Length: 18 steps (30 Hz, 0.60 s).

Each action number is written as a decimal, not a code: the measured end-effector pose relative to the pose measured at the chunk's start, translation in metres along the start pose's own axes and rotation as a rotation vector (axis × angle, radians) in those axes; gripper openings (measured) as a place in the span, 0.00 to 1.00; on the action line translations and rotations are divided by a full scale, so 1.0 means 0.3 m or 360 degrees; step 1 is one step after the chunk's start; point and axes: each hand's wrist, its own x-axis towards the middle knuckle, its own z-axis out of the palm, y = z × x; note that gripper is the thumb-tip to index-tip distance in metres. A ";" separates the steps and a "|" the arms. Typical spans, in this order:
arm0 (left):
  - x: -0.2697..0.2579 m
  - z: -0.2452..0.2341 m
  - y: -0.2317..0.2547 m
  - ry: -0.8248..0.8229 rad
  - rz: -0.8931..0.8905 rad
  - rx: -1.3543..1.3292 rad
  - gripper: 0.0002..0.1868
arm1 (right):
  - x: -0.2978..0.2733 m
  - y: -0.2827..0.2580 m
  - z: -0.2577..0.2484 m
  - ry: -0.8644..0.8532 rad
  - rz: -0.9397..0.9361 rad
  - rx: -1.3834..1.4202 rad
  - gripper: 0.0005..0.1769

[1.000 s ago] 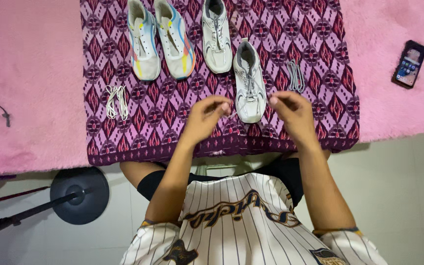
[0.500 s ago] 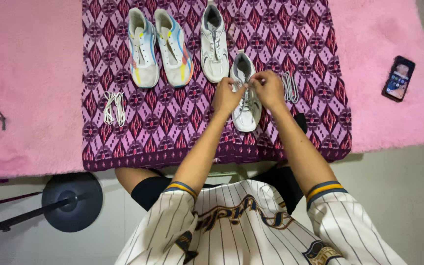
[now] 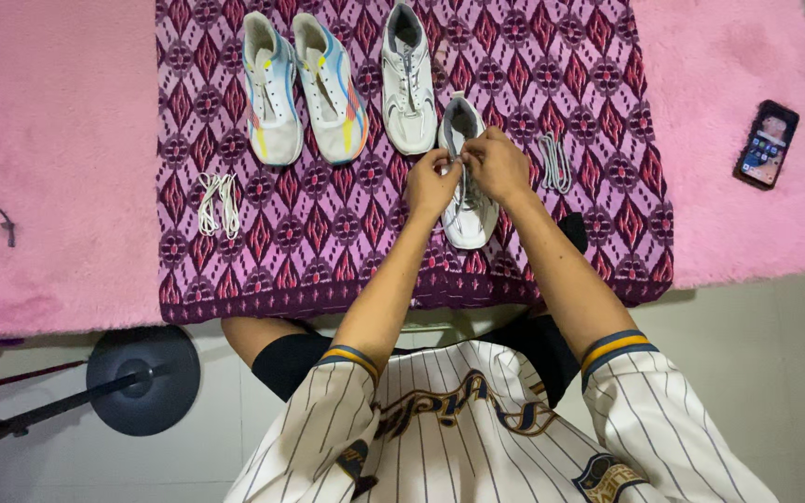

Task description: The person removes the laces from a white sneaker, then re-laces it by threading the laces through the eyelets and tying a knot. The person then wipes the shoe with a black cloth.

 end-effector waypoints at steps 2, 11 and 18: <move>0.007 0.009 -0.032 -0.0017 -0.0011 -0.0026 0.21 | 0.003 -0.003 -0.005 -0.0012 -0.0057 -0.0052 0.07; 0.081 0.109 -0.261 -0.0222 -0.0215 -0.0832 0.17 | 0.002 -0.009 0.020 -0.0055 -0.0101 -0.0187 0.06; 0.067 0.107 -0.285 -0.0328 -0.0460 -0.1192 0.17 | 0.019 0.012 0.063 -0.0085 -0.0171 -0.0296 0.07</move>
